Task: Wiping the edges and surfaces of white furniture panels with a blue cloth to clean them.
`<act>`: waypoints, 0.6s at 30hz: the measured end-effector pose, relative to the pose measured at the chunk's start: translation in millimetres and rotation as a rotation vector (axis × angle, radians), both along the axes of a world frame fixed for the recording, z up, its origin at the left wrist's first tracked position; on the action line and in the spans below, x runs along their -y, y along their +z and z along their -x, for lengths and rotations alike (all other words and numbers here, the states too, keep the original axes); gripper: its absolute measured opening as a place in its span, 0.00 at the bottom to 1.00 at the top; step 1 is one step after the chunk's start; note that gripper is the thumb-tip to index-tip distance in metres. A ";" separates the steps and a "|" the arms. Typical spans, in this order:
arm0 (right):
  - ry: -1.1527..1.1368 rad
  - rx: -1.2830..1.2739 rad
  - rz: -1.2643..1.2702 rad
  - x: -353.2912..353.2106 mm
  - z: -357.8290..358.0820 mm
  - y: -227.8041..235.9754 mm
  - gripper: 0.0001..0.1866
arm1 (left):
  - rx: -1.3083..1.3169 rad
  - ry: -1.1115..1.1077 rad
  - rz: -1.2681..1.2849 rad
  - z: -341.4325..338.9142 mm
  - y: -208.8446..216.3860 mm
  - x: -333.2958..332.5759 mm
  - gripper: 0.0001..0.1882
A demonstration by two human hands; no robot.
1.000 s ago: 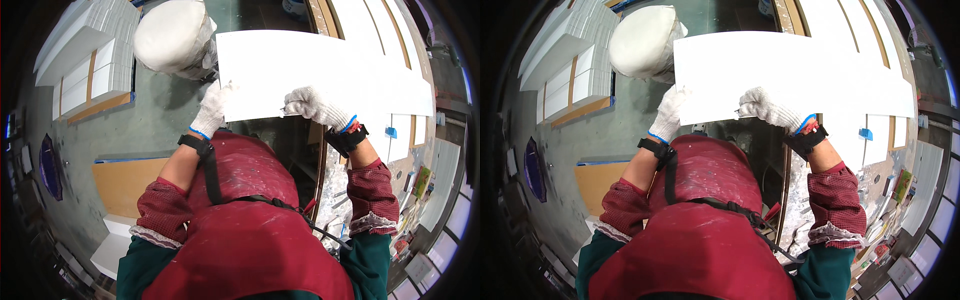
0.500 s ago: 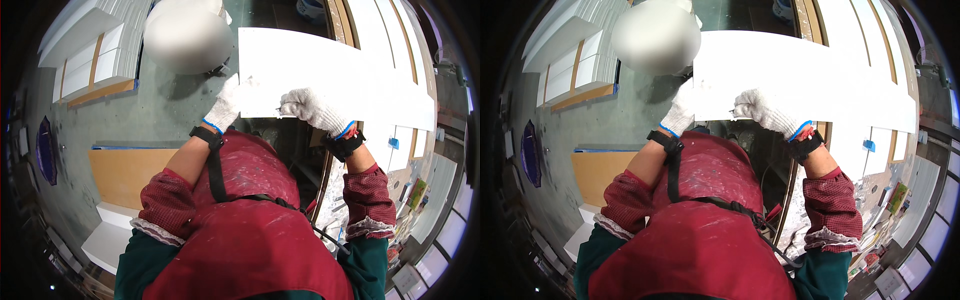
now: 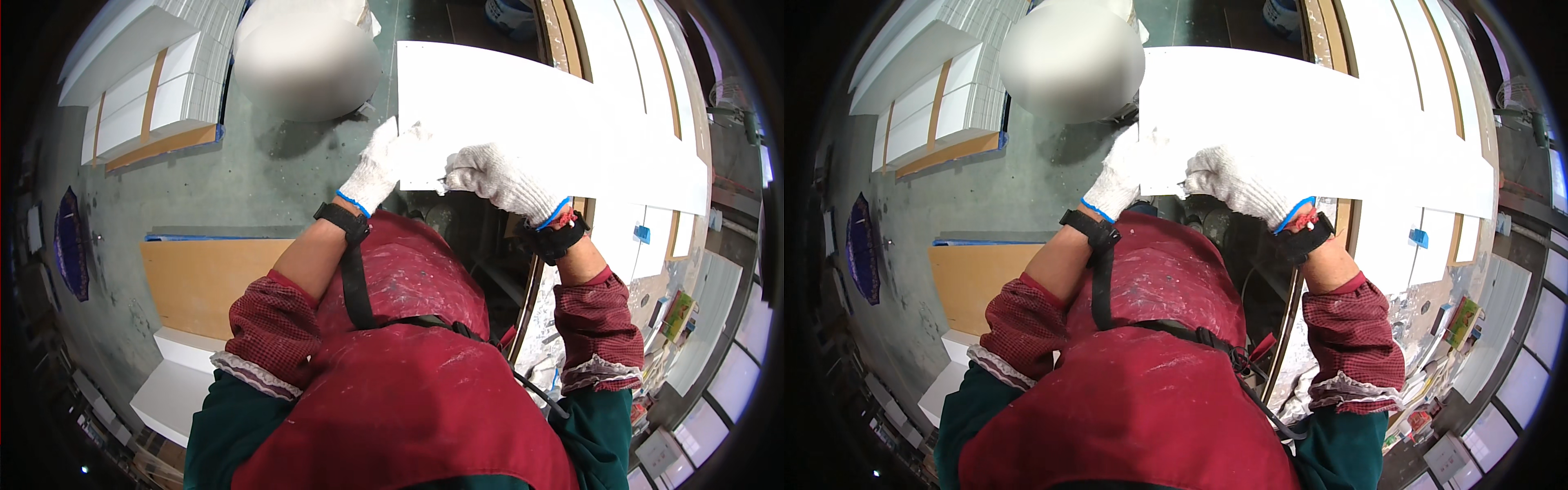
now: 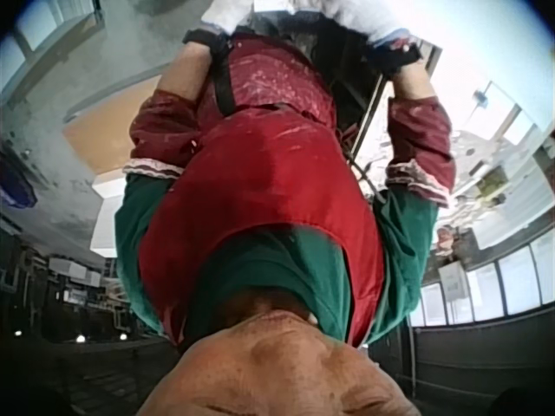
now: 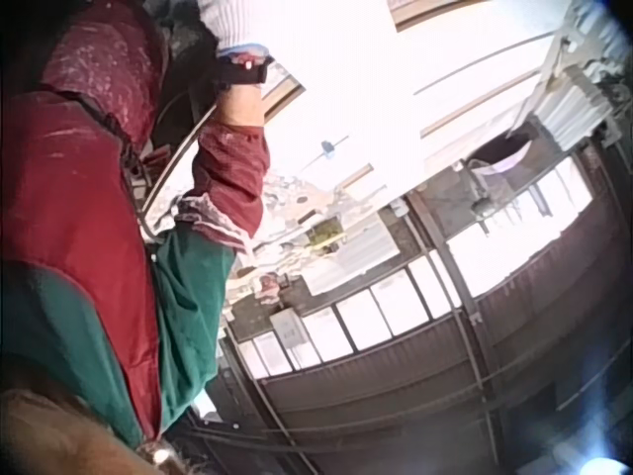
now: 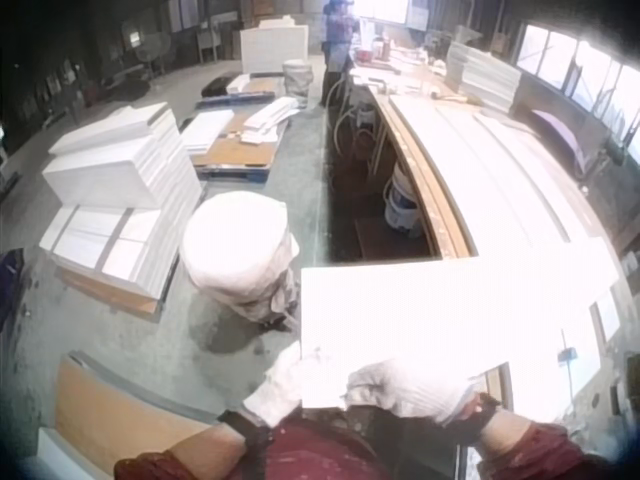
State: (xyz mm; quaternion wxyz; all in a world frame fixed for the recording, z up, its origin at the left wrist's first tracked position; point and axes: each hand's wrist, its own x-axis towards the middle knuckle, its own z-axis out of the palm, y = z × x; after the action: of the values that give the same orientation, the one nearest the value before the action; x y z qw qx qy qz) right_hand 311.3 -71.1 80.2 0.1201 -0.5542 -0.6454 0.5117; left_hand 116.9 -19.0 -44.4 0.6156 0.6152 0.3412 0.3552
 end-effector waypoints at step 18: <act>-0.181 -0.079 0.159 13.4 -34.0 17.2 0.12 | 0.240 0.014 0.398 -18.0 41.0 5.0 0.18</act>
State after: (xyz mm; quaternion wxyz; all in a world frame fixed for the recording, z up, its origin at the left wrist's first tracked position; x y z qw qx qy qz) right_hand 345.3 -84.6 97.5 0.1467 -0.5974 -0.5450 0.5697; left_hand 134.9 -24.0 -3.5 0.7585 0.4328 0.3328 0.3559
